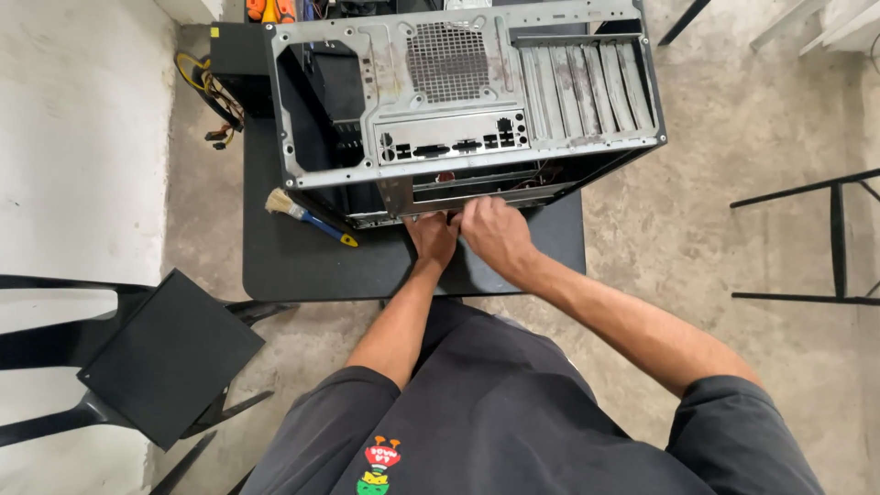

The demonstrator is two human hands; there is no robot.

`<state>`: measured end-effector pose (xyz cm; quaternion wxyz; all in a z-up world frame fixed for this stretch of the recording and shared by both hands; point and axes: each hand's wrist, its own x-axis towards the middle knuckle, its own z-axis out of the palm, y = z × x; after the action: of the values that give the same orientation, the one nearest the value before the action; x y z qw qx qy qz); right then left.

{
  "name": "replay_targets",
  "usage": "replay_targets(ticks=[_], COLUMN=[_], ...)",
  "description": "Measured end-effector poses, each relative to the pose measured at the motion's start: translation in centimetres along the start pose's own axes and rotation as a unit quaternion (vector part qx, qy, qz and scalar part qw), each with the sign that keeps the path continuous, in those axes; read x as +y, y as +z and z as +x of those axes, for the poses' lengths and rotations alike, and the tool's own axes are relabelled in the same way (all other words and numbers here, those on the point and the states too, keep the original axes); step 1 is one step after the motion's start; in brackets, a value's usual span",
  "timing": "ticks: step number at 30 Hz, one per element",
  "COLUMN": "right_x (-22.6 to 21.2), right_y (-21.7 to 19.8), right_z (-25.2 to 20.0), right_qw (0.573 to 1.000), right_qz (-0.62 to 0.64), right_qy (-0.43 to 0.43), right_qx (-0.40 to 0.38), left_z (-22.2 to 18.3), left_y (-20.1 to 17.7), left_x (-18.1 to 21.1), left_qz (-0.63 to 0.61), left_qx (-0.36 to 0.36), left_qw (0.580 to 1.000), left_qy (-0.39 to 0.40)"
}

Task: The person is disassembling a computer case, removing screws with a screwdriver, and using a brush to clean dust from the internal and external surfaces.

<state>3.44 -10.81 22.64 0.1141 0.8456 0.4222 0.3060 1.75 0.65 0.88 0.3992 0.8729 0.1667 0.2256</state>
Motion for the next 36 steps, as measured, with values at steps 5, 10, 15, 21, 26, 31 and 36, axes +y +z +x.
replay_targets(ticks=[5, 10, 15, 21, 26, 31, 36], right_x=[-0.5, -0.2, -0.7, 0.1, -0.9, -0.6, -0.1], right_y=[4.0, 3.0, 3.7, 2.3, 4.8, 3.2, 1.1], right_z=[-1.0, -0.1, -1.6, -0.6, -1.5, -0.6, 0.3], right_qw=[0.985, 0.979, 0.999, 0.997, 0.994, 0.994, 0.995], right_qz=[0.103, 0.127, 0.034, 0.075, 0.101, 0.098, 0.064], right_qy=[-0.093, -0.103, -0.027, 0.003, -0.037, -0.04, -0.017], right_qx=[0.107, 0.121, 0.011, -0.017, -0.003, -0.024, -0.08], left_z=[-0.1, -0.2, -0.5, 0.6, -0.5, 0.2, -1.0], left_y=[-1.9, -2.1, 1.3, -1.5, -1.5, -4.2, 1.1], left_x=[1.2, 0.5, -4.2, -0.1, -0.2, 2.5, -3.1], left_qz=[0.131, 0.127, 0.135, 0.14, 0.153, 0.328, 0.203], left_qx=[-0.039, -0.031, -0.031, -0.025, -0.06, -0.114, -0.073], left_qw=[0.984, 0.982, 0.977, 0.983, 0.976, 0.924, 0.971], left_qy=[0.112, 0.136, 0.163, 0.117, 0.141, 0.161, 0.106])
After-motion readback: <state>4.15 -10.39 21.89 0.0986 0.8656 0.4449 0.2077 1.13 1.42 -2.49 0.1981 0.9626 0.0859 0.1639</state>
